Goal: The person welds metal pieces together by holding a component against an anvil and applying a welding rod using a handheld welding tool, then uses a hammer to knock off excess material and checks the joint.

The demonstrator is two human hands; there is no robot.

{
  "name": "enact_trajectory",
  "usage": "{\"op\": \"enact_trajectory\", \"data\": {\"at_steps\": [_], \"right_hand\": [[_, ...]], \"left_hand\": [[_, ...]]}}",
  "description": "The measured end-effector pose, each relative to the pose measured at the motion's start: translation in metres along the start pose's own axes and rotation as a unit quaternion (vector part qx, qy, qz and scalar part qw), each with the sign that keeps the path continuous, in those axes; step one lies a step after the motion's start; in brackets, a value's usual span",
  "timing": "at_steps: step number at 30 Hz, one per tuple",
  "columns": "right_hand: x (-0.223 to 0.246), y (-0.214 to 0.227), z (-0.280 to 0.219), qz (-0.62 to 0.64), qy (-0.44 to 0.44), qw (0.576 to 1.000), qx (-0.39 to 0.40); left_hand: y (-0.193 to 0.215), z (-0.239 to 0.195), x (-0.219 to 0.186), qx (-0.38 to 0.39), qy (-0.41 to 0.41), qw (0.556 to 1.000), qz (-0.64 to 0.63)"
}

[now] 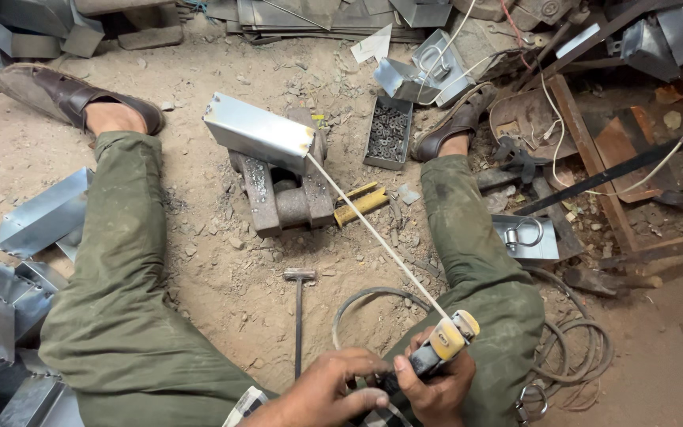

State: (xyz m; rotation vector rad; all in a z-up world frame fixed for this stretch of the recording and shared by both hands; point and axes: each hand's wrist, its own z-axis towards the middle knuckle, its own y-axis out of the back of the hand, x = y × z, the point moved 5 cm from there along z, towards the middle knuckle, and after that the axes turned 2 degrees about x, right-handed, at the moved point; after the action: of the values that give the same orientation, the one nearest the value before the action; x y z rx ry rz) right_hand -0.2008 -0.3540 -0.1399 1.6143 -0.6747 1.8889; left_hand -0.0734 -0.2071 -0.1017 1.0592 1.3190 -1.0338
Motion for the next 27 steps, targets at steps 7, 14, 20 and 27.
{"op": "enact_trajectory", "data": {"at_steps": [7, 14, 20, 27], "right_hand": [[0.0018, -0.0017, 0.0004, -0.036, -0.006, 0.999, -0.012], [-0.0019, 0.0005, 0.0002, -0.053, -0.01, 0.998, -0.013], [-0.0002, -0.0008, -0.0002, -0.044, -0.008, 0.999, -0.009], [0.0, -0.0012, 0.0006, -0.068, -0.014, 0.998, -0.006]], "left_hand": [[0.0014, 0.0036, -0.0028, -0.002, -0.005, 0.999, 0.04], [0.0007, 0.004, -0.0011, -0.02, -0.028, 0.998, 0.048], [-0.0008, 0.0041, 0.0007, -0.02, -0.046, 0.998, 0.044], [0.0006, 0.0031, 0.0024, -0.015, -0.015, 0.999, 0.047]]}}
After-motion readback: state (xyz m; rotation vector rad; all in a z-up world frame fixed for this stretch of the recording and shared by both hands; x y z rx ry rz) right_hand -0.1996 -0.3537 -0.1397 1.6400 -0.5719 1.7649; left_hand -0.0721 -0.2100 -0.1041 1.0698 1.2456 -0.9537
